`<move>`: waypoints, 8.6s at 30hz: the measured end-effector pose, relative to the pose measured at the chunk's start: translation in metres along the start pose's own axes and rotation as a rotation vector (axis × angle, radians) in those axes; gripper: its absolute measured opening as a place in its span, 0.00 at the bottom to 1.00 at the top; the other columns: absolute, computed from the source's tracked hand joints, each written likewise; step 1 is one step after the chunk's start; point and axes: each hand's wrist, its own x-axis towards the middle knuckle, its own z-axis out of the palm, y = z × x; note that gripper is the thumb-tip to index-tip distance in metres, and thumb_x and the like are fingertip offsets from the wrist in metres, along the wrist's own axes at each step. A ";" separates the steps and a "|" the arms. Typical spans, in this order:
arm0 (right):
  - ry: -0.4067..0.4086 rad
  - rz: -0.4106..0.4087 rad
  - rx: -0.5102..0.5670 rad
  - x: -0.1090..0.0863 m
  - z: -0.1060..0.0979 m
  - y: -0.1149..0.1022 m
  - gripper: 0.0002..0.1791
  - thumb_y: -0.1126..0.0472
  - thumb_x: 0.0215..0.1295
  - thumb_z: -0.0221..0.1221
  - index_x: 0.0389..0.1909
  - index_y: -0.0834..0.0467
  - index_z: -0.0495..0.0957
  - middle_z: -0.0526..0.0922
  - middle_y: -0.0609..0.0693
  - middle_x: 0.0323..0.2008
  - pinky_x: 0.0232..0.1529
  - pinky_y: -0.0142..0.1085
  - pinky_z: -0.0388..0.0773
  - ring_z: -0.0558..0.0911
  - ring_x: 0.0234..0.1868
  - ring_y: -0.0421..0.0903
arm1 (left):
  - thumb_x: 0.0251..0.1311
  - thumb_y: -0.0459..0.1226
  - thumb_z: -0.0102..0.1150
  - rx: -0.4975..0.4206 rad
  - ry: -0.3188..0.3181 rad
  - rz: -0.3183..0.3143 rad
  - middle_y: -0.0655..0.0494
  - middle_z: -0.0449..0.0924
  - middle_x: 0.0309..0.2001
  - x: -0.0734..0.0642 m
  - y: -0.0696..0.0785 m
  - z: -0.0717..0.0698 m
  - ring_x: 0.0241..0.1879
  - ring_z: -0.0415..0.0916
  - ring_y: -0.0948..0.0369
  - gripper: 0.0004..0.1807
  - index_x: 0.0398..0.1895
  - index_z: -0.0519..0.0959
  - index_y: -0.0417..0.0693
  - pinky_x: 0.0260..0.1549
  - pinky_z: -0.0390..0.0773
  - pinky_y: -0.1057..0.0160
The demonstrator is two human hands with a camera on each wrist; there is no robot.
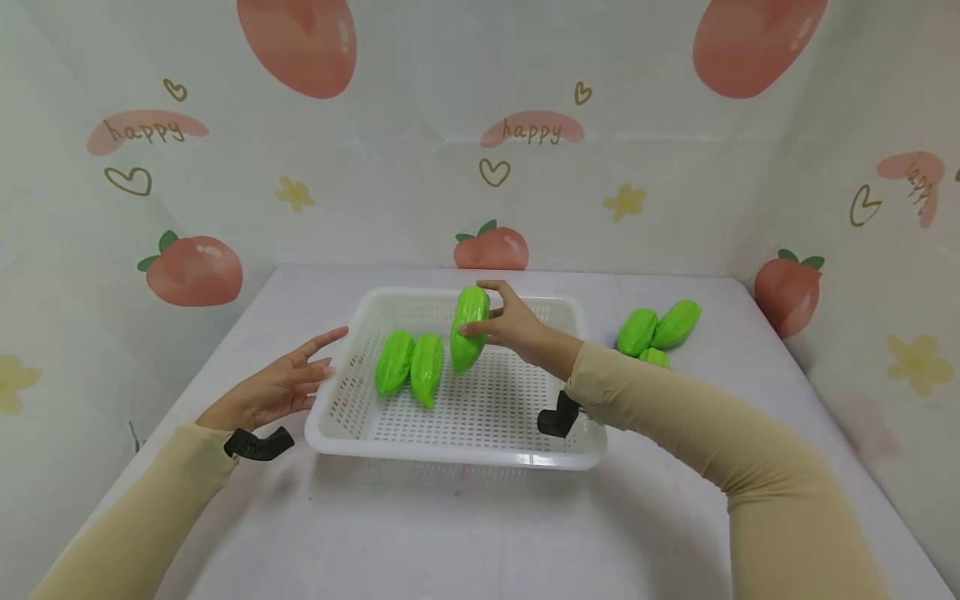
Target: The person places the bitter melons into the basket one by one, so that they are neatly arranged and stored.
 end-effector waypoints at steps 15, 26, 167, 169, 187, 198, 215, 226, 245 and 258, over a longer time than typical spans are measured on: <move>-0.030 0.148 -0.120 0.014 0.023 0.027 0.46 0.68 0.59 0.65 0.74 0.49 0.51 0.66 0.67 0.64 0.59 0.54 0.76 0.73 0.62 0.61 | 0.68 0.32 0.53 0.005 0.020 -0.007 0.57 0.71 0.59 0.002 -0.001 0.000 0.51 0.81 0.58 0.40 0.76 0.48 0.69 0.49 0.82 0.54; -0.012 0.205 -0.159 0.024 0.030 0.046 0.46 0.66 0.58 0.67 0.72 0.48 0.53 0.68 0.67 0.63 0.54 0.53 0.79 0.74 0.62 0.62 | 0.69 0.32 0.52 -0.013 0.020 -0.007 0.57 0.72 0.58 0.001 0.000 0.001 0.51 0.81 0.59 0.40 0.76 0.48 0.69 0.49 0.81 0.53; 0.065 -0.223 -0.236 -0.060 -0.132 -0.022 0.27 0.60 0.70 0.55 0.69 0.56 0.62 0.78 0.41 0.53 0.53 0.27 0.78 0.80 0.52 0.36 | 0.70 0.33 0.51 -0.032 -0.026 0.014 0.56 0.68 0.62 -0.003 -0.002 -0.001 0.54 0.79 0.58 0.39 0.77 0.46 0.69 0.51 0.81 0.53; 0.070 -0.263 -0.187 -0.063 -0.142 -0.014 0.25 0.62 0.71 0.55 0.67 0.54 0.64 0.79 0.39 0.51 0.51 0.25 0.78 0.80 0.51 0.36 | 0.70 0.33 0.50 -0.034 -0.027 0.013 0.56 0.68 0.62 -0.003 -0.002 -0.001 0.54 0.79 0.57 0.39 0.77 0.46 0.69 0.51 0.81 0.53; 0.356 -0.385 -0.045 -0.097 -0.190 0.062 0.21 0.68 0.69 0.55 0.55 0.40 0.70 0.80 0.33 0.42 0.40 0.18 0.79 0.81 0.40 0.26 | 0.71 0.32 0.49 -0.058 -0.040 0.013 0.54 0.69 0.63 -0.002 -0.003 -0.002 0.54 0.79 0.56 0.38 0.77 0.46 0.68 0.51 0.81 0.54; 0.428 -0.136 -0.315 -0.108 -0.202 0.107 0.33 0.57 0.72 0.53 0.72 0.65 0.54 0.70 0.63 0.56 0.38 0.18 0.78 0.72 0.38 0.17 | 0.71 0.35 0.50 -0.041 0.000 -0.001 0.56 0.70 0.61 -0.001 -0.002 0.000 0.52 0.81 0.57 0.38 0.77 0.47 0.68 0.49 0.81 0.52; 0.276 0.093 -0.570 -0.110 -0.192 0.123 0.40 0.47 0.75 0.47 0.72 0.72 0.46 0.53 0.83 0.65 0.61 0.61 0.69 0.61 0.64 0.76 | 0.71 0.35 0.50 -0.038 -0.013 0.009 0.54 0.68 0.62 -0.001 -0.001 -0.001 0.53 0.80 0.57 0.38 0.77 0.47 0.69 0.50 0.80 0.52; 0.233 0.122 -0.613 -0.106 -0.192 0.117 0.42 0.45 0.72 0.50 0.71 0.72 0.49 0.56 0.83 0.63 0.61 0.62 0.67 0.63 0.63 0.74 | 0.71 0.35 0.51 -0.037 0.005 0.001 0.56 0.70 0.61 -0.002 -0.001 -0.001 0.52 0.81 0.57 0.37 0.76 0.48 0.69 0.48 0.82 0.53; 0.326 0.055 -0.396 -0.111 -0.187 0.124 0.43 0.52 0.67 0.59 0.72 0.69 0.48 0.50 0.80 0.67 0.37 0.23 0.78 0.76 0.49 0.45 | 0.70 0.35 0.52 -0.035 -0.001 0.003 0.55 0.69 0.62 -0.002 -0.002 -0.001 0.53 0.80 0.57 0.38 0.77 0.47 0.68 0.50 0.81 0.52; 0.440 -0.061 -0.307 -0.119 -0.190 0.120 0.37 0.54 0.67 0.60 0.73 0.55 0.54 0.50 0.74 0.68 0.40 0.17 0.77 0.67 0.43 0.22 | 0.70 0.35 0.51 -0.033 0.004 0.004 0.57 0.71 0.60 -0.002 -0.001 0.000 0.52 0.81 0.58 0.38 0.77 0.47 0.68 0.49 0.81 0.52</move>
